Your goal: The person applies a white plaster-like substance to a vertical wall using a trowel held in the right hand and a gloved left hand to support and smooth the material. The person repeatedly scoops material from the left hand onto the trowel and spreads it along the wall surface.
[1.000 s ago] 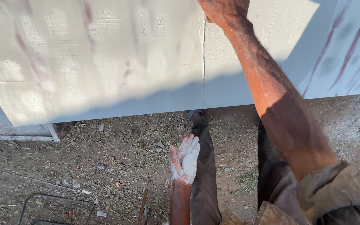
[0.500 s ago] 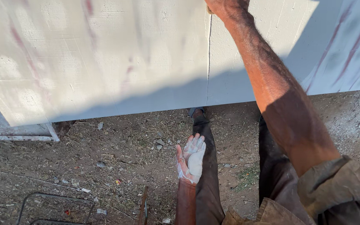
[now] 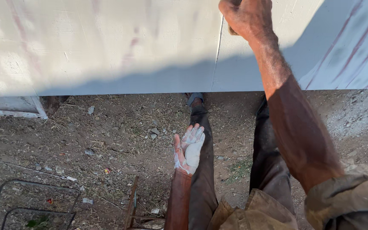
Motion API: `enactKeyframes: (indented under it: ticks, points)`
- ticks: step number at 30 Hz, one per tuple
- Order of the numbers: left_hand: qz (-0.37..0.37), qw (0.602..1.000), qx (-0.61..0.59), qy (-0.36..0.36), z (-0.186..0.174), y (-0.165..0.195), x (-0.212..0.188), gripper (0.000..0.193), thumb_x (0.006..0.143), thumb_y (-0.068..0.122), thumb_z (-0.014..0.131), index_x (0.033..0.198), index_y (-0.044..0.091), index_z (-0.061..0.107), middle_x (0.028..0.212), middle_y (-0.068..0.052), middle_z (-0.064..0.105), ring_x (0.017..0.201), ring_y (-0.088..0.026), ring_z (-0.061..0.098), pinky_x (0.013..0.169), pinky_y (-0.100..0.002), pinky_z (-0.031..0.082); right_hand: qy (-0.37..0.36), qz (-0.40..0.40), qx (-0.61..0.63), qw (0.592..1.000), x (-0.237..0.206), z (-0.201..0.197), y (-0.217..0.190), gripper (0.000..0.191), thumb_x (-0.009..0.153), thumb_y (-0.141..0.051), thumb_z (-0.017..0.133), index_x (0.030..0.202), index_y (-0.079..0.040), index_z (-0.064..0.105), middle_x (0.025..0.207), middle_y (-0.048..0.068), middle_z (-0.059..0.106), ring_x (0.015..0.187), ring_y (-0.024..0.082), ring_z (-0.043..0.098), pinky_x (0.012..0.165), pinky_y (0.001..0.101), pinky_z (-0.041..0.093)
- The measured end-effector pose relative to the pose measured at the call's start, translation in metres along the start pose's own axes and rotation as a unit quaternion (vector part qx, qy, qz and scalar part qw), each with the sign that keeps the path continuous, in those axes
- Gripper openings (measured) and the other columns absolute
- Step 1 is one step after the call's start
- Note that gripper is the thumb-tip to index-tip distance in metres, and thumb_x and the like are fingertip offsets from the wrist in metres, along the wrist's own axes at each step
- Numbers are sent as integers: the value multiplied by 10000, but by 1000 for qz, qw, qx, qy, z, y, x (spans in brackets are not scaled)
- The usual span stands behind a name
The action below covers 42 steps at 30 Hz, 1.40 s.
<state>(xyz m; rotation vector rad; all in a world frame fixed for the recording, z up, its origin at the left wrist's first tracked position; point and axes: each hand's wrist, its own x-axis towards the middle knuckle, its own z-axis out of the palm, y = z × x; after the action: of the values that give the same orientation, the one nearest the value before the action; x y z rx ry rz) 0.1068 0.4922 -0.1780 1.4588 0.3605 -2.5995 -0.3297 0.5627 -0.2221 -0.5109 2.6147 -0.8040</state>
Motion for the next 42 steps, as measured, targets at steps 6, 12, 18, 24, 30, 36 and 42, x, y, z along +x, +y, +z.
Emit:
enactKeyframes:
  ticks: [6, 12, 18, 24, 30, 36, 42]
  points:
    - [35, 999, -3, 12, -15, 16, -39, 817, 1046, 482, 519, 1580, -79, 262, 1665, -286, 265, 1552, -431, 245, 1288, -536, 206, -71, 84, 59, 992, -167, 50, -16, 665, 892, -278, 763, 1456, -10, 536, 1490, 197, 460, 1111, 392, 712, 901, 466, 653]
    - [76, 996, 41, 23, -44, 23, -31, 780, 1051, 473, 505, 1572, -63, 280, 1659, -270, 283, 1554, -412, 258, 1292, -526, 215, -261, 161, 88, 948, -296, 66, -49, 730, 839, -331, 743, 1441, 21, 526, 1503, 253, 461, 1138, 419, 671, 916, 512, 593]
    - [59, 943, 316, -86, 28, -4, 76, 783, 1049, 503, 488, 1597, -19, 285, 1660, -232, 333, 1547, -340, 335, 1285, -455, 269, -244, 268, 587, 724, -312, -38, -14, 688, 948, -221, 657, 1567, -22, 431, 1065, 179, 500, 750, 218, 549, 551, 340, 516]
    - [-222, 914, -13, -340, 115, -103, 72, 769, 1170, 579, 403, 1538, -96, 433, 1628, -281, 417, 1532, -387, 425, 1322, -504, 352, -269, 135, 833, 464, -307, -148, 39, 604, 996, -263, 715, 1407, 127, 506, 1010, 196, 628, 784, 219, 610, 583, 310, 538]
    - [-67, 971, -22, -228, 162, -185, 57, 727, 1154, 520, 399, 1557, -84, 384, 1634, -240, 395, 1521, -388, 371, 1281, -493, 318, -120, -91, 240, 959, -312, -178, 9, 740, 762, -122, 615, 1475, 3, 463, 1533, 303, 444, 1385, 420, 517, 1076, 493, 528]
    - [96, 978, 37, -179, 190, -194, 59, 807, 1051, 592, 399, 1563, -29, 348, 1611, -180, 409, 1506, -349, 360, 1244, -513, 308, -162, -54, 223, 960, -324, -149, 31, 772, 789, -152, 741, 1493, -48, 440, 1599, 208, 359, 1483, 368, 422, 1164, 492, 455]
    - [-5, 937, 139, -320, 205, -185, 66, 922, 1096, 730, 354, 1572, -57, 409, 1631, -235, 443, 1561, -378, 393, 1362, -502, 287, -275, 131, 241, 922, -306, -182, 114, 795, 819, -115, 659, 1568, -89, 396, 1415, 208, 454, 1199, 339, 488, 887, 478, 501]
